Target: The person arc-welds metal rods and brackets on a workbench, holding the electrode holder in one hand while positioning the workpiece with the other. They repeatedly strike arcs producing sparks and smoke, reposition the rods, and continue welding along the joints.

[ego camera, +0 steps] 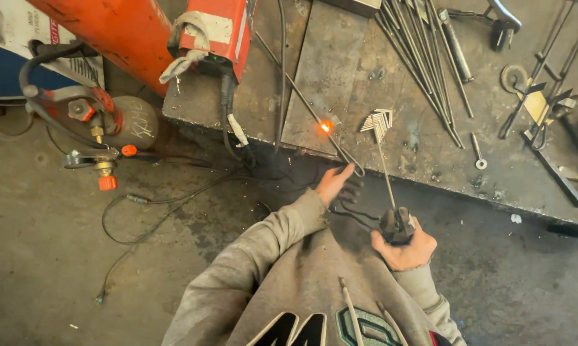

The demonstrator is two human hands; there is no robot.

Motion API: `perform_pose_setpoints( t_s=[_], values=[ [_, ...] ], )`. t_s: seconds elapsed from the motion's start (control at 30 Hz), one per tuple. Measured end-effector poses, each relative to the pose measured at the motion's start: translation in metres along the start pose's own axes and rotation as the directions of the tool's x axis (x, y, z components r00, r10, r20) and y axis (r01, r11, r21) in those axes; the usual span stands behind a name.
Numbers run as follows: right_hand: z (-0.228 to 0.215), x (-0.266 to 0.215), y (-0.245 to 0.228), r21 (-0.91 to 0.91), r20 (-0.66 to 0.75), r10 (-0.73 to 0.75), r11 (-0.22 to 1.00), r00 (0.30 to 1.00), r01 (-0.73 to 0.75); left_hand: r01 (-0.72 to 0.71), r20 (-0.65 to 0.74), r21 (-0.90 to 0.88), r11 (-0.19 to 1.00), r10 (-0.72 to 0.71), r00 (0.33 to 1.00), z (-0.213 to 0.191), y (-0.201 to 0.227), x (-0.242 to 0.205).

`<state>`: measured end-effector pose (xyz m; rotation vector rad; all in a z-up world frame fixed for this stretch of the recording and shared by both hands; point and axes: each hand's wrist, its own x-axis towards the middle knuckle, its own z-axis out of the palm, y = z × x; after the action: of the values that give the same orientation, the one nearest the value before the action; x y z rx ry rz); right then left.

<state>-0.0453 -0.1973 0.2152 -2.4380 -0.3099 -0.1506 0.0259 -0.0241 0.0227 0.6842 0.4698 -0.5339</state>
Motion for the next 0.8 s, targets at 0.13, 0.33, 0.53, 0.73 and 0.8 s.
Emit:
perform_pose_setpoints(
  t_s=[0.13, 0.33, 0.53, 0.73, 0.8],
  values=[
    [-0.010, -0.001, 0.004, -0.007, -0.009, 0.040, 0.999, 0.999, -0.040, -0.058, -0.004, 0.002, 0.998, 0.058, 0.998, 0.001, -0.025, 0.026],
    [-0.020, 0.003, 0.012, -0.011, -0.026, 0.051, 0.999, 0.998, -0.052, -0.283, -0.218, 0.683, 0.673, 0.558, 0.801, 0.014, -0.015, -0.004],
    [-0.018, 0.009, 0.023, 0.032, 0.014, 0.040, 0.999, 0.999, -0.041, -0.223, -0.182, 0.873, 0.433, 0.714, 0.676, -0.001, -0.001, -0.058],
    [-0.011, 0.015, 0.029, 0.043, 0.030, 0.025, 0.999, 0.999, -0.027, -0.170, -0.373, 0.507, 0.845, 0.393, 0.841, 0.002, 0.037, -0.118],
    [-0.010, 0.017, 0.031, 0.069, 0.048, 0.020, 0.997, 0.999, -0.024, -0.019, -0.467, 0.546, 0.837, 0.324, 0.823, 0.006, 0.050, -0.133]
  ],
)
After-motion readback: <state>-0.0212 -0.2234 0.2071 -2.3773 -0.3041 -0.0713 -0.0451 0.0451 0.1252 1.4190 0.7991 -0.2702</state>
